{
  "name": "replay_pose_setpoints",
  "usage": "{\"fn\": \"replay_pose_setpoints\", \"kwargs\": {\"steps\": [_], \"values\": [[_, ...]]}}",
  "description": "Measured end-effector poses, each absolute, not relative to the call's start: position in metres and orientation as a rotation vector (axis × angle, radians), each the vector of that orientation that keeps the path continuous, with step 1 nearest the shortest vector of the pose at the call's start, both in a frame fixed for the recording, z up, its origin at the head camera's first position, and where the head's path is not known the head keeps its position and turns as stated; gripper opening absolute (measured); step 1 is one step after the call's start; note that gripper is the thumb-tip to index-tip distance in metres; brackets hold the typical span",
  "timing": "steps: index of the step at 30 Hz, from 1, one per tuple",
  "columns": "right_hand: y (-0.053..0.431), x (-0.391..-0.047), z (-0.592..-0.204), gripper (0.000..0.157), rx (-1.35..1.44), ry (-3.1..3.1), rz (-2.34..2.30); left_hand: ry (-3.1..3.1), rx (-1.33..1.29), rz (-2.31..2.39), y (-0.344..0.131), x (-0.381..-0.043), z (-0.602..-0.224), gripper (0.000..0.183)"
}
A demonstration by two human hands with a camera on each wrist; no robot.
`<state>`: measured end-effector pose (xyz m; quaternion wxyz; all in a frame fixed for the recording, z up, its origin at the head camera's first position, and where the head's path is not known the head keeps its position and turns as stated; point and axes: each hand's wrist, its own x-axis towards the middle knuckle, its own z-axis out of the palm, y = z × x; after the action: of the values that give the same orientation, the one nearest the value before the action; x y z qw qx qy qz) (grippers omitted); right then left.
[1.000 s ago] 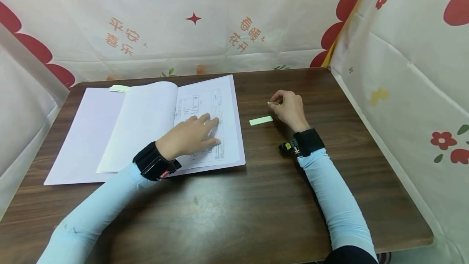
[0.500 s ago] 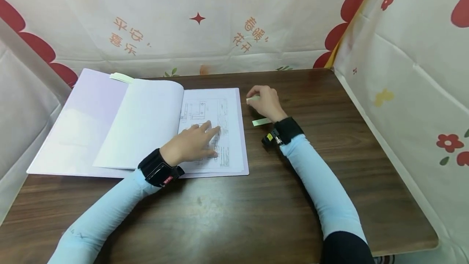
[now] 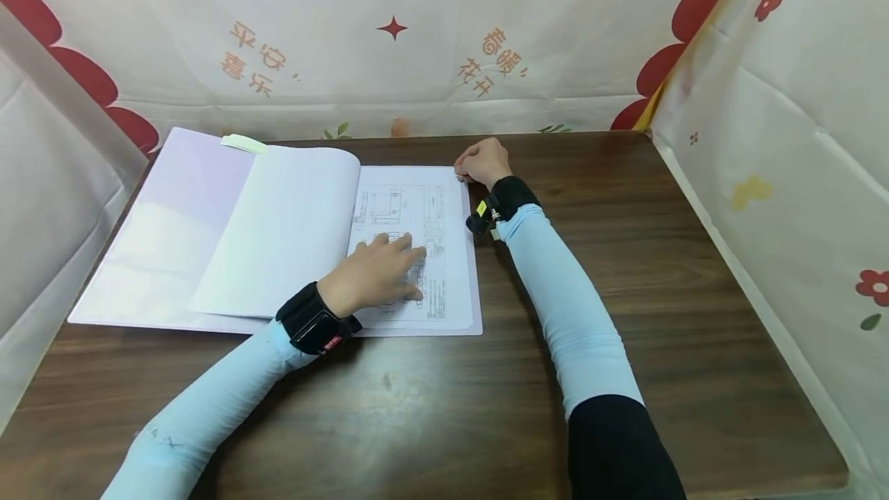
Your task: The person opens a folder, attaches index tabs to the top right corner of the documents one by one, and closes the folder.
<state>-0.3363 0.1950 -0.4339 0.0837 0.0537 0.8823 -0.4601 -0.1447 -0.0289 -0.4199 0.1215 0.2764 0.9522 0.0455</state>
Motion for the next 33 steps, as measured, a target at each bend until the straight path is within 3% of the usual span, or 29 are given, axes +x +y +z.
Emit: {"fn": "replay_pose_setpoints", "kwargs": {"steps": [33], "values": [[0.175,-0.324,-0.423,0.023,0.353,2.697,-1.249,2.798,0.815,0.085,-0.026,-0.146,-0.422,0.070]]}}
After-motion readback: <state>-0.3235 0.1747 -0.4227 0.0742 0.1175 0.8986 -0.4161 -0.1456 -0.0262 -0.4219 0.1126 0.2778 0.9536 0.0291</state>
